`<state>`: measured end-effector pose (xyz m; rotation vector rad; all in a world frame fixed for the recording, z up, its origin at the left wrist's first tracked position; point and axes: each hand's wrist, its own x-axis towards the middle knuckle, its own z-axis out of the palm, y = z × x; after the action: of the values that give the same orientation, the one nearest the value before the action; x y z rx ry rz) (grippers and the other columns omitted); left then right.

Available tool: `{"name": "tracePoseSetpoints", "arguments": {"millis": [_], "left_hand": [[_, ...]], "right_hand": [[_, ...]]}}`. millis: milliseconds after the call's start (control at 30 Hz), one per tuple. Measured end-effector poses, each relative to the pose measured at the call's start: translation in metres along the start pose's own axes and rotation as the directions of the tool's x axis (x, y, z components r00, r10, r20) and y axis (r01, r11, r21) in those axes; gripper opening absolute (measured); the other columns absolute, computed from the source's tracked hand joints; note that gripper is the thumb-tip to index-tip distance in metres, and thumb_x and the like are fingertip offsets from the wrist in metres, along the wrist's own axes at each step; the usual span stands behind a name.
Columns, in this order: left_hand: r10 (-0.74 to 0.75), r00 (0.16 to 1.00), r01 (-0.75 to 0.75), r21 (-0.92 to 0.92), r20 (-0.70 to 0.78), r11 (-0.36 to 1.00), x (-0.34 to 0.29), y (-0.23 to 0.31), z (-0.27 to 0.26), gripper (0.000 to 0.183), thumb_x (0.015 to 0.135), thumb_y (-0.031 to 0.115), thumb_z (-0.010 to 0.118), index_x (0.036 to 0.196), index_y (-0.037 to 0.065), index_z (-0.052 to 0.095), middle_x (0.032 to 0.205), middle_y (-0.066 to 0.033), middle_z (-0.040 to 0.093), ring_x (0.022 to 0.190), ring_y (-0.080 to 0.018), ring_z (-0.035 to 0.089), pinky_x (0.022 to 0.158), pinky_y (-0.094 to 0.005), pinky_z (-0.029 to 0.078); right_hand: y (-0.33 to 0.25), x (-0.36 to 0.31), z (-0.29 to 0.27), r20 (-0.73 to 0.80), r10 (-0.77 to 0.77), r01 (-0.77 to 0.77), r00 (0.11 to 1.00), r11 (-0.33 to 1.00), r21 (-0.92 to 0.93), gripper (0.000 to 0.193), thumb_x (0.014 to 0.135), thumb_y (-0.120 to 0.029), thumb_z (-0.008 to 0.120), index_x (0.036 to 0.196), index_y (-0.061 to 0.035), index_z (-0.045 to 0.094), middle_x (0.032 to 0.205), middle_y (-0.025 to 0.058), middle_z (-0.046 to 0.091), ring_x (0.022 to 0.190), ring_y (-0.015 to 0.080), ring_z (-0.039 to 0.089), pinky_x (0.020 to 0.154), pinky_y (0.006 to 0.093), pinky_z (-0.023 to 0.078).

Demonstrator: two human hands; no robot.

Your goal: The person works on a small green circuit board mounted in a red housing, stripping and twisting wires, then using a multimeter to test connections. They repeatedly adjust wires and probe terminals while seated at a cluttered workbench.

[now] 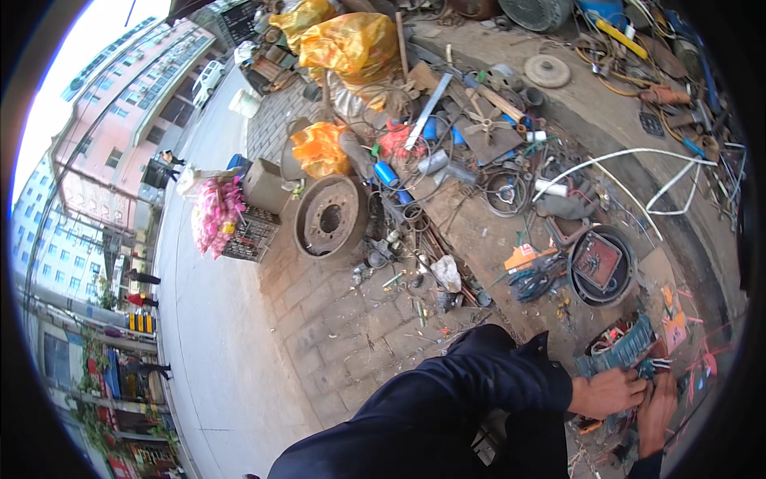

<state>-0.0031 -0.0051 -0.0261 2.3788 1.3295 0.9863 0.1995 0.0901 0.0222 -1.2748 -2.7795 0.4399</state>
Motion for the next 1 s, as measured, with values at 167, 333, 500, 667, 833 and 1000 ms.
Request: {"name": "tracePoseSetpoints", "arguments": {"millis": [167, 333, 500, 667, 833, 1000], "left_hand": [[-0.001, 0.998, 0.007, -0.087, 0.068, 0.996, -0.001, -0.001, 0.002, 0.057, 0.06, 0.028, 0.092, 0.107, 0.004, 0.073, 0.112, -0.009, 0.057, 0.108, -0.0305, 0.057, 0.082, -0.0407, 0.052], [-0.003, 0.998, 0.008, -0.071, 0.066, 0.997, -0.001, -0.001, 0.007, 0.041, 0.064, 0.025, 0.085, 0.1, 0.006, 0.074, 0.113, -0.0098, 0.057, 0.109, -0.0315, 0.057, 0.082, -0.0411, 0.053], [-0.007, 1.0, 0.009, -0.082, 0.021, 0.997, -0.002, -0.001, 0.014, 0.033, 0.068, 0.023, 0.081, 0.096, 0.007, 0.074, 0.113, -0.0107, 0.058, 0.108, -0.0323, 0.058, 0.081, -0.0417, 0.053], [-0.008, 1.0, 0.008, -0.086, -0.001, 0.996, -0.002, -0.002, 0.013, 0.029, 0.071, 0.022, 0.079, 0.096, 0.007, 0.074, 0.113, -0.0113, 0.058, 0.107, -0.0323, 0.058, 0.081, -0.0414, 0.053], [0.01, 1.0, -0.008, -0.084, 0.018, 0.996, -0.003, -0.002, 0.01, 0.027, 0.073, 0.024, 0.077, 0.095, 0.008, 0.075, 0.113, -0.0115, 0.058, 0.107, -0.0324, 0.058, 0.08, -0.0412, 0.052], [0.017, 0.999, -0.019, -0.046, -0.032, 0.999, -0.001, -0.004, 0.019, 0.026, 0.073, 0.027, 0.076, 0.091, 0.008, 0.076, 0.112, -0.0124, 0.059, 0.104, -0.0331, 0.059, 0.082, -0.0429, 0.052]], "right_hand": [[0.006, 0.003, 0.002, 0.072, -0.06, 0.06, 0.996, 0.998, 0.011, 0.027, 0.103, -0.01, 0.058, 0.119, 0.0109, 0.058, 0.126, 0.0354, 0.059, 0.114, 0.0558, 0.057, 0.092, 0.0594, 0.047], [0.013, 0.002, 0.017, -0.022, -0.061, 0.059, 0.998, 0.994, -0.09, 0.023, 0.102, -0.011, 0.059, 0.111, 0.0099, 0.056, 0.115, 0.0336, 0.059, 0.108, 0.0557, 0.058, 0.089, 0.0611, 0.045], [0.017, -0.001, 0.003, 0.107, -0.079, 0.083, 0.991, 0.996, -0.03, 0.03, 0.101, -0.006, 0.059, 0.126, 0.0102, 0.059, 0.124, 0.0343, 0.06, 0.114, 0.0569, 0.057, 0.093, 0.061, 0.046], [0.02, 0.004, 0.007, 0.094, -0.128, 0.131, 0.987, 0.991, -0.036, 0.023, 0.101, -0.005, 0.057, 0.12, 0.01, 0.059, 0.119, 0.0345, 0.059, 0.109, 0.0566, 0.057, 0.092, 0.0613, 0.045], [0.016, 0.006, 0.007, 0.085, -0.132, 0.139, 0.988, 0.986, -0.088, 0.018, 0.103, -0.007, 0.056, 0.11, 0.0092, 0.057, 0.113, 0.0341, 0.057, 0.108, 0.0559, 0.056, 0.089, 0.0616, 0.044], [-0.017, 0.015, -0.035, 0.292, -0.046, 0.105, 0.955, 0.976, -0.189, 0.026, 0.106, -0.021, 0.062, 0.124, -0.0024, 0.064, 0.125, 0.0275, 0.065, 0.119, 0.0383, 0.064, 0.1, 0.0546, 0.048]]}}
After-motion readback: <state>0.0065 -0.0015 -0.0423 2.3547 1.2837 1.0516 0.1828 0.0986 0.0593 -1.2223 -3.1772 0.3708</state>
